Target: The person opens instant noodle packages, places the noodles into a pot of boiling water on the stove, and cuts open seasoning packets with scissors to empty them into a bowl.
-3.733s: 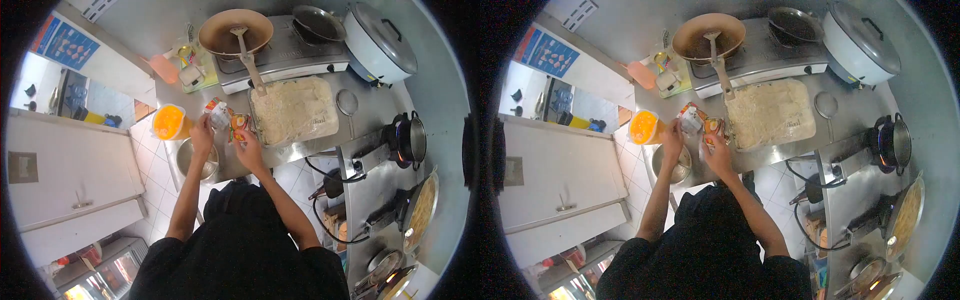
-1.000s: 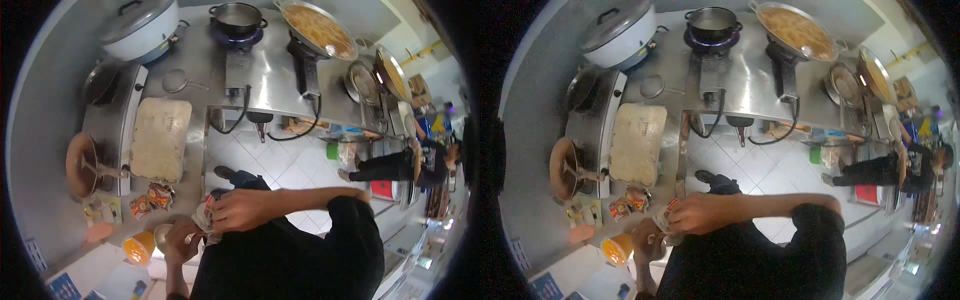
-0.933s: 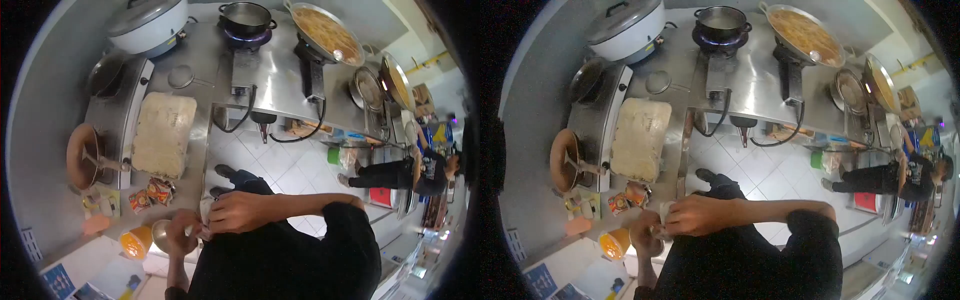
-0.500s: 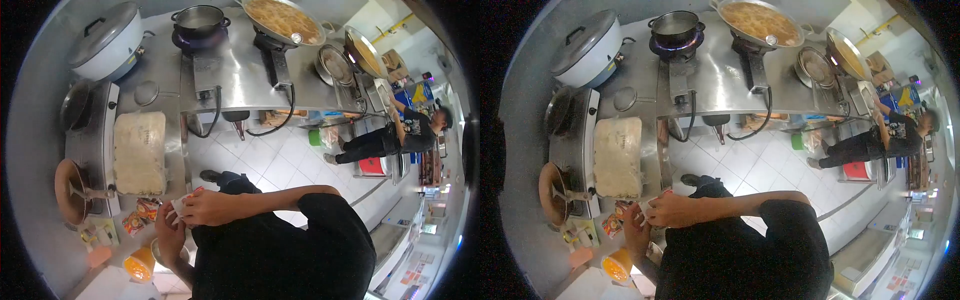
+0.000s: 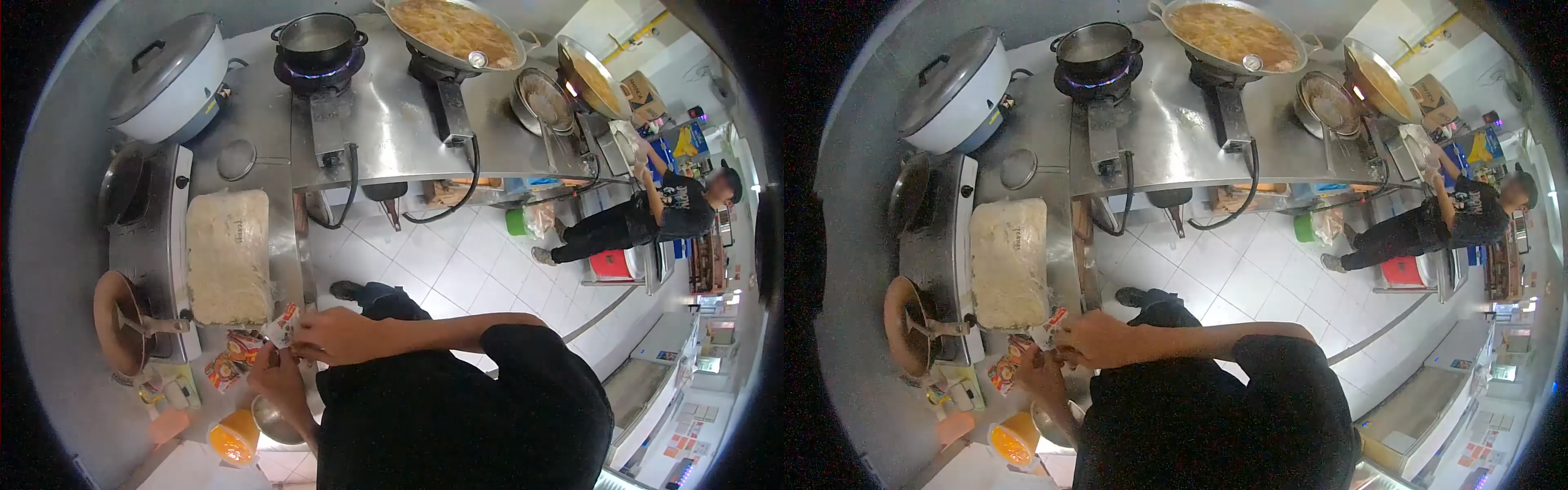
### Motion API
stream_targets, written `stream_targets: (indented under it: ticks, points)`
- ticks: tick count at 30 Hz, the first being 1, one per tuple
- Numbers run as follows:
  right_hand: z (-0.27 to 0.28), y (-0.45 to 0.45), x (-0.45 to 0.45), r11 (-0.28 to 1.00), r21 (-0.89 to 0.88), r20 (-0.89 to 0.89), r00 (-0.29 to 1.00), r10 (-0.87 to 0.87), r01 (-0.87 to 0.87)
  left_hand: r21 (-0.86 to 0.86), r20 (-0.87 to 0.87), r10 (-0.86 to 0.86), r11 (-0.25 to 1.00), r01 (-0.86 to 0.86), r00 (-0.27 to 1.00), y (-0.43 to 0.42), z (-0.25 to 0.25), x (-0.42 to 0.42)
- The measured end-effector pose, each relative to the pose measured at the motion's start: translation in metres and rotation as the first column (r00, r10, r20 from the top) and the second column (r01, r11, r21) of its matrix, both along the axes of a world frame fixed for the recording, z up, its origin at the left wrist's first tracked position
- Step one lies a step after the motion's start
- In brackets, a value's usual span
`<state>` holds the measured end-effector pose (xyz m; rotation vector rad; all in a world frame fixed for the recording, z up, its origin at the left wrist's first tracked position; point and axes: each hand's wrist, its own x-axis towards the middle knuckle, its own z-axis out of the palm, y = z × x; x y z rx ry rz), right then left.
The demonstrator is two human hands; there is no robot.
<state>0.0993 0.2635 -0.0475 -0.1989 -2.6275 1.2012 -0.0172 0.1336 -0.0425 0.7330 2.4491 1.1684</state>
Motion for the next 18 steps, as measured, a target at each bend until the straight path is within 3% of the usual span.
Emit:
stream_targets:
  ticks: [7,8,10,12,13,14,15,18]
  points:
    - [-0.011,-0.007,-0.001,0.966,0.222,-0.064,0.986,0.153,-0.135,-0.044,-0.035,0.076,0.996,-0.078,0.996,0.001,0.006,-0.004]
    - [-0.008,-0.003,0.001,0.942,0.269,-0.107,0.966,0.236,-0.200,-0.046,-0.037,0.086,0.995,-0.088,0.996,-0.001,0.007,-0.004]
    - [-0.004,0.001,0.004,0.908,0.320,-0.147,0.933,0.329,-0.270,-0.107,-0.214,0.011,0.994,-0.035,0.977,-0.004,0.008,-0.003]
    - [-0.006,0.001,0.005,0.981,0.022,-0.023,0.981,0.194,-0.193,-0.134,-0.158,0.027,0.990,-0.048,0.987,-0.003,0.008,0.004]
    - [-0.010,0.000,0.002,0.978,0.022,-0.023,0.978,0.209,-0.209,-0.159,-0.103,0.035,0.986,-0.051,0.994,-0.003,0.006,0.006]
    - [-0.017,-0.003,-0.004,0.997,0.016,-0.064,0.995,0.080,-0.080,-0.145,0.020,0.074,0.987,-0.071,0.997,-0.010,-0.009,0.005]
    - [-0.019,-0.005,-0.010,0.999,0.003,-0.105,0.993,-0.054,0.054,-0.146,0.017,0.086,0.986,-0.082,0.996,-0.010,-0.014,0.005]
    - [-0.022,-0.007,-0.020,0.992,0.125,-0.052,0.998,0.021,-0.014,-0.095,-0.137,0.043,0.994,-0.056,0.990,-0.011,-0.015,0.006]
